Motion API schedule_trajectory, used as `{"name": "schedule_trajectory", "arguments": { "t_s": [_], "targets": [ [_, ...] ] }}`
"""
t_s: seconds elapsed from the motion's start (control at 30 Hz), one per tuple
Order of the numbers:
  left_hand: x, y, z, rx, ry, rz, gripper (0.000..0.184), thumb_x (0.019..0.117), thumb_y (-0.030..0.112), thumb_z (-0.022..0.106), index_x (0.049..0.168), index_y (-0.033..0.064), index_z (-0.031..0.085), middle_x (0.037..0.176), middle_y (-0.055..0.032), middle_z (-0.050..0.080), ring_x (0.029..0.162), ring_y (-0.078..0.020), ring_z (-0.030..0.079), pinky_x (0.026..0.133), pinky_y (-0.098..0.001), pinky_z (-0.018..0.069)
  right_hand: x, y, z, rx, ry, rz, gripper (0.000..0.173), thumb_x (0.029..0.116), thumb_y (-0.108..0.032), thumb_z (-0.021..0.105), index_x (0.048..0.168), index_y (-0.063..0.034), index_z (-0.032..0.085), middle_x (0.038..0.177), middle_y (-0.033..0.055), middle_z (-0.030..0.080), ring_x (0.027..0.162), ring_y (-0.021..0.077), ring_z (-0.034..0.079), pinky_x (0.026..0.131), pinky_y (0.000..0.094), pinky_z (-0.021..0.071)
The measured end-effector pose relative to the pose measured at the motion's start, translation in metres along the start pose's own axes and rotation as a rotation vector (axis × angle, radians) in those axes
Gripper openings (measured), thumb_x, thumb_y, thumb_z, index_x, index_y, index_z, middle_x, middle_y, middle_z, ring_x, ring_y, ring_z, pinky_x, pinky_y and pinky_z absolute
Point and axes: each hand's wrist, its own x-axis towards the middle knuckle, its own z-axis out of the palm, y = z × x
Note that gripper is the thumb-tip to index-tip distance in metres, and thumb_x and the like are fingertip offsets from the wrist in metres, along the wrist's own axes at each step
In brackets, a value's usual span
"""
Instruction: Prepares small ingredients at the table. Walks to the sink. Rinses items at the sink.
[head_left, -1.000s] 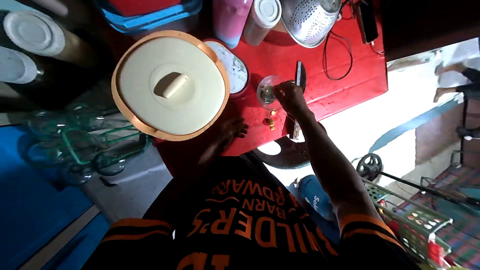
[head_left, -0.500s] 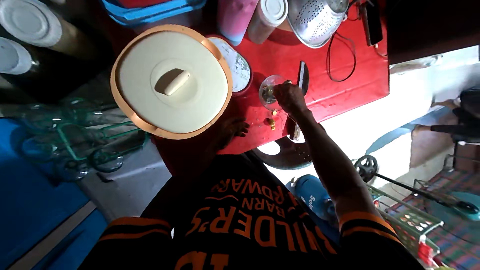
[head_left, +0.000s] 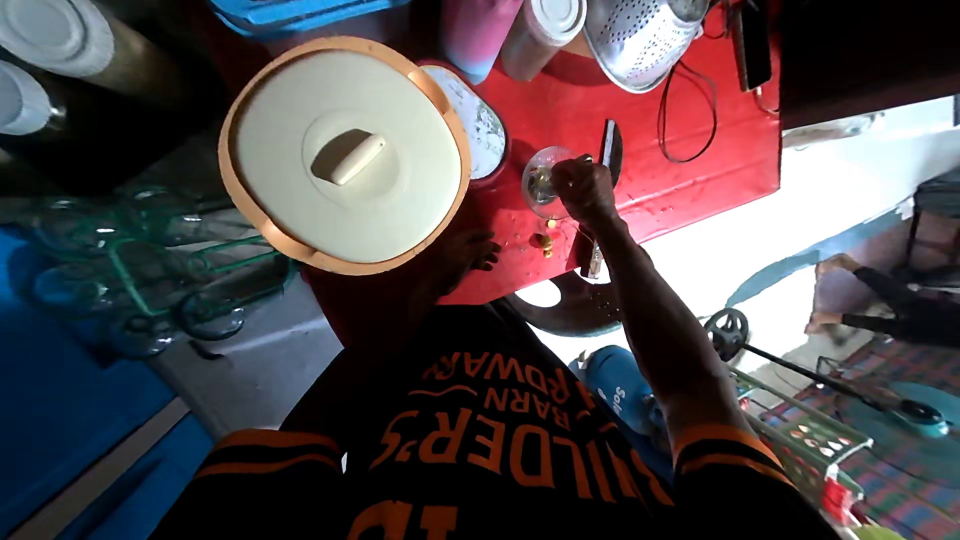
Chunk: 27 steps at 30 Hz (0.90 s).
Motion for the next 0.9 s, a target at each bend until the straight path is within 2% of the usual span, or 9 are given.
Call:
{"name": "schedule_trajectory", "arguments": {
  "t_s": [0.27,0.37,0.47,0.6,0.7,0.77,0.83,0.9],
  "targets": [
    [-0.002,0.005,-0.003,0.036,-0.046,-0.011,0.032,0.1068,0.014,0.052,0.135,-0.0008,0.055,0.116,-0.011,0.071,0.094,-0.0172,0.072,0.083,-0.0346,0.0607,-0.007,0.002,0.011,-0.019,0.103,0.049,0.023,0.0977,-0.019,0.062,0.109,-0.004,0.076,0.099,0.016,0.075,0.092,0.0305,0.073,0.087,0.0515,0.0576],
    [-0.001,0.007,-0.003,0.045,-0.061,0.019,0.031,0.1069,0.013,0.051,0.134,-0.0014,0.056,0.114,-0.0113,0.071,0.092,-0.0176,0.072,0.081,-0.0346,0.0615,-0.006,0.004,0.011,-0.018,0.077,0.043,0.023,0.0985,-0.018,0.061,0.11,-0.0037,0.075,0.101,0.0158,0.075,0.094,0.0302,0.073,0.088,0.051,0.0577],
    [-0.01,0.023,0.001,0.104,-0.054,-0.056,0.034,0.1086,0.015,0.049,0.138,-0.0005,0.054,0.119,-0.011,0.069,0.097,-0.0166,0.071,0.087,-0.0341,0.0598,-0.006,0.003,0.012,0.026,-0.005,0.056,0.025,0.1001,-0.018,0.059,0.113,-0.0021,0.074,0.106,0.0185,0.074,0.098,0.0326,0.072,0.092,0.0518,0.0563],
    [0.001,0.003,0.0,0.062,0.014,-0.017,0.034,0.1082,0.015,0.049,0.138,-0.0002,0.054,0.115,-0.0119,0.071,0.093,-0.0182,0.072,0.082,-0.0356,0.061,-0.009,0.001,0.003,0.099,0.055,0.106,0.027,0.1019,-0.021,0.059,0.118,-0.0054,0.073,0.11,0.0149,0.074,0.102,0.0273,0.072,0.094,0.0479,0.0571],
    [0.003,-0.002,-0.001,0.014,0.037,-0.03,0.034,0.1103,0.02,0.043,0.138,0.0034,0.053,0.11,-0.007,0.071,0.09,-0.0147,0.071,0.079,-0.0332,0.0602,-0.028,-0.014,-0.014,0.12,0.158,0.111,0.025,0.0996,-0.019,0.063,0.115,-0.0026,0.074,0.108,0.016,0.073,0.096,0.0261,0.071,0.089,0.044,0.0581],
    [0.0,-0.002,0.0,-0.139,0.057,-0.062,0.033,0.1101,0.021,0.041,0.136,0.0058,0.054,0.107,-0.0045,0.07,0.087,-0.0134,0.069,0.076,-0.0316,0.0596,-0.052,-0.025,-0.02,0.143,0.196,0.113,0.022,0.0984,-0.017,0.065,0.112,-0.0023,0.074,0.108,0.0168,0.071,0.096,0.0268,0.069,0.088,0.043,0.0573],
    [-0.008,0.003,0.006,-0.295,0.098,-0.113,0.031,0.1081,0.022,0.042,0.13,0.0096,0.059,0.105,-0.0038,0.07,0.091,-0.0154,0.069,0.081,-0.034,0.0594,-0.087,-0.036,-0.015,0.218,0.172,0.149,0.02,0.0997,-0.015,0.065,0.115,-0.0039,0.073,0.111,0.0171,0.069,0.1,0.0298,0.066,0.091,0.0494,0.0541],
    [-0.015,0.003,0.012,-0.372,0.123,-0.118,0.031,0.105,0.019,0.04,0.129,0.0099,0.059,0.107,-0.0058,0.069,0.098,-0.0198,0.067,0.088,-0.0402,0.0577,-0.119,-0.038,0.009,0.29,0.134,0.225,0.024,0.0998,-0.018,0.066,0.12,-0.0068,0.07,0.112,0.0156,0.07,0.09,0.0258,0.069,0.08,0.0472,0.0595]
  ]
}}
